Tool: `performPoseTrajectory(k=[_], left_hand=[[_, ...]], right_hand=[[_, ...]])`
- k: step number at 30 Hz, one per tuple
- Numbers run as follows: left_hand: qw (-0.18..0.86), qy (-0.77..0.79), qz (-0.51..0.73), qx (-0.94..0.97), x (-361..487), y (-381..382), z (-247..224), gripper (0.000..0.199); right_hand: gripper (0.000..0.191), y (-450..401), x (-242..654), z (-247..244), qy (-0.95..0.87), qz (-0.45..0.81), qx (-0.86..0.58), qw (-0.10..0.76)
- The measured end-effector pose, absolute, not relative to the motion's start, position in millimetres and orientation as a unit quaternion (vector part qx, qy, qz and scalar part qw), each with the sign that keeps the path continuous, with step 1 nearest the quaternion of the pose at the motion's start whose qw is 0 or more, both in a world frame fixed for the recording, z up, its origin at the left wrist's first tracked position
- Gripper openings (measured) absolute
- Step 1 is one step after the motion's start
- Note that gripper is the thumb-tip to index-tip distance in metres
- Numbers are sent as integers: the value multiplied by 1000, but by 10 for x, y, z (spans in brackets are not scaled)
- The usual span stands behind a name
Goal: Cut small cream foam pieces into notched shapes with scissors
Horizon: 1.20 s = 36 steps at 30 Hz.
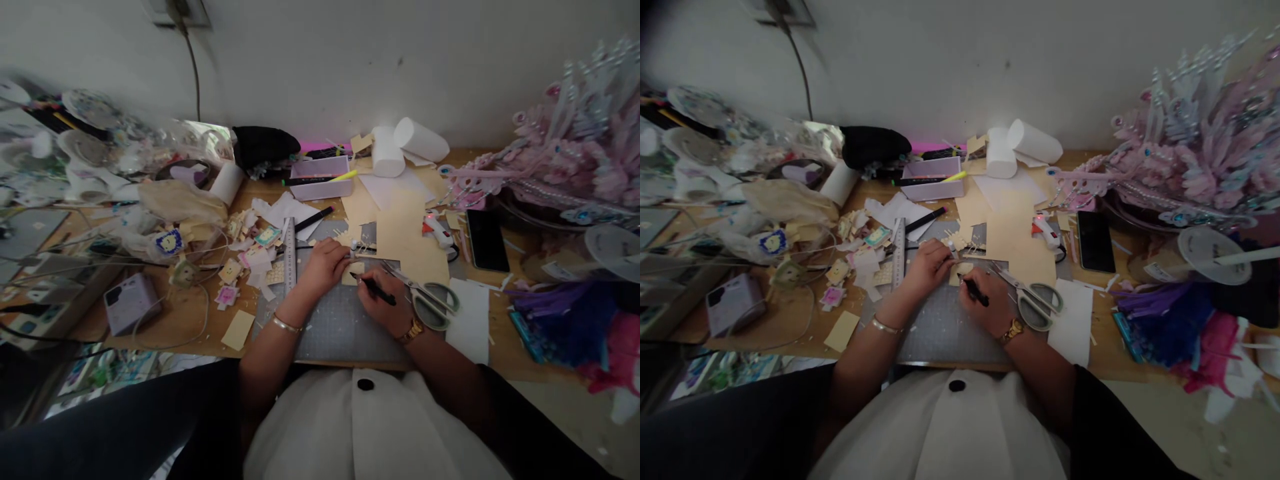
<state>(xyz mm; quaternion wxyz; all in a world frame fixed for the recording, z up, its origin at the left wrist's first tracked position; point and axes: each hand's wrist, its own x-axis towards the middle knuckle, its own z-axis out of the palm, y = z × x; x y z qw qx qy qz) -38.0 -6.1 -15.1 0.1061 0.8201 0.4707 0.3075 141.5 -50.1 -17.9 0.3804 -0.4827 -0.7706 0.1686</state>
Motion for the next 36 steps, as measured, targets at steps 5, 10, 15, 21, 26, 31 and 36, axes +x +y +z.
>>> performPoseTrajectory(k=[5,10,15,21,26,31,36], left_hand=[[105,466,318,819,-378,-70,-153,24],[101,462,330,817,-378,-69,-157,27],[113,465,316,819,-388,-75,-129,27],[123,471,302,820,-397,-70,-125,23],[120,460,313,822,-396,-61,-133,25],[115,464,313,821,-392,-64,-134,25],[124,469,302,820,-392,-64,-127,24]], right_hand=[[8,-497,1413,-97,-792,177,-458,361],[14,-504,1419,-83,-809,216,-423,346],[18,-556,1478,25,-877,204,-350,260],[21,-742,1537,75,-883,131,-407,191],[22,-869,1559,10,-806,194,-491,269],[25,-837,1386,-48,-793,244,-503,241],[36,-767,1380,-60,-727,183,-603,271]])
